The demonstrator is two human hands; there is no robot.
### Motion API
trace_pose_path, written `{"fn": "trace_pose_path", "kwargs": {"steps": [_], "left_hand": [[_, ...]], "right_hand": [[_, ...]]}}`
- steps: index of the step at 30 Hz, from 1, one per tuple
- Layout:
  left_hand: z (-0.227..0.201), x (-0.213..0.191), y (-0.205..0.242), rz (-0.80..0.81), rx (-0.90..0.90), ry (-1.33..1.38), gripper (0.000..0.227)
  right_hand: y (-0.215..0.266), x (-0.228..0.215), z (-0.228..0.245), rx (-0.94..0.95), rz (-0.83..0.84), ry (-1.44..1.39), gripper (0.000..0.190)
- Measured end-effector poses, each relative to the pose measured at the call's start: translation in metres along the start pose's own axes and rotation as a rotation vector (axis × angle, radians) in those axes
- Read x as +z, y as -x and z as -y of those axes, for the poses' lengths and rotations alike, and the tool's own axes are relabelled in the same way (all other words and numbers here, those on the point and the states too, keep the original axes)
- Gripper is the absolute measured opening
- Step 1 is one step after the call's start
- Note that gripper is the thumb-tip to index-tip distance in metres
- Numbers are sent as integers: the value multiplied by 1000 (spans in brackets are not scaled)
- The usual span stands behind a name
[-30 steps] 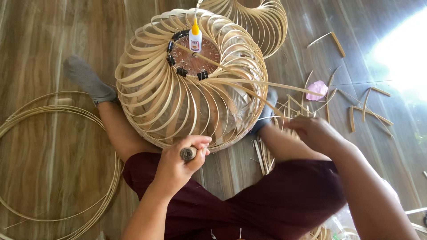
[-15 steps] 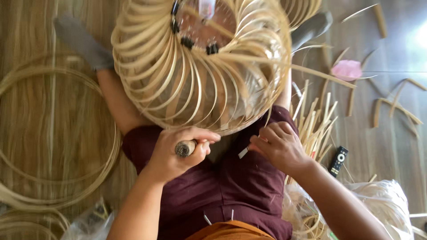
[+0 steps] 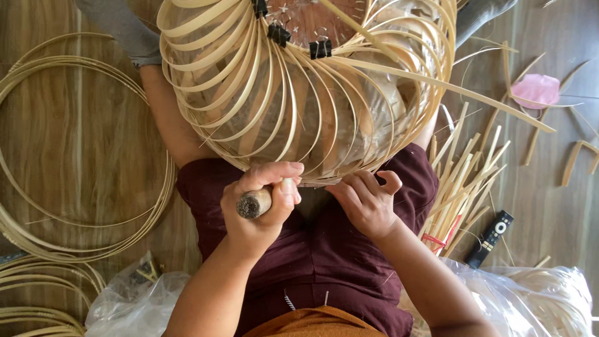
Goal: The person is assembling a spherical bamboo structure by applying glue from a bottle to the rim and attaching thin curved slats one at a time. They use small binder clips to secure parts of the structure while pressing the slats into place by hand.
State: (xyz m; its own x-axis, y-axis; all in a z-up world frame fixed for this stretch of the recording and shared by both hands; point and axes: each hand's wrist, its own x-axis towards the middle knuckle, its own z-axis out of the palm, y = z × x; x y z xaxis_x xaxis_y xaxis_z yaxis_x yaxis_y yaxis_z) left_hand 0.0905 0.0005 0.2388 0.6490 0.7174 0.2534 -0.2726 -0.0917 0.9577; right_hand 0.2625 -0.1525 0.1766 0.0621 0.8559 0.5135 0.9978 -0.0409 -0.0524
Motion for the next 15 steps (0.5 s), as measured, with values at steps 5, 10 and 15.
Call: {"fn": "trace_pose_path", "kwargs": {"steps": [5, 10, 15], "left_hand": [[-2, 5, 2, -76, -43, -39, 17], [0, 8, 3, -118, -26, -65, 17], [0, 9, 0, -124, -7, -84, 18]], "right_hand": [[-1, 2, 5, 4, 3, 2, 16], [-2, 1, 6, 11, -6, -7, 13], [-4, 1, 7, 8, -32, -25, 8]]}}
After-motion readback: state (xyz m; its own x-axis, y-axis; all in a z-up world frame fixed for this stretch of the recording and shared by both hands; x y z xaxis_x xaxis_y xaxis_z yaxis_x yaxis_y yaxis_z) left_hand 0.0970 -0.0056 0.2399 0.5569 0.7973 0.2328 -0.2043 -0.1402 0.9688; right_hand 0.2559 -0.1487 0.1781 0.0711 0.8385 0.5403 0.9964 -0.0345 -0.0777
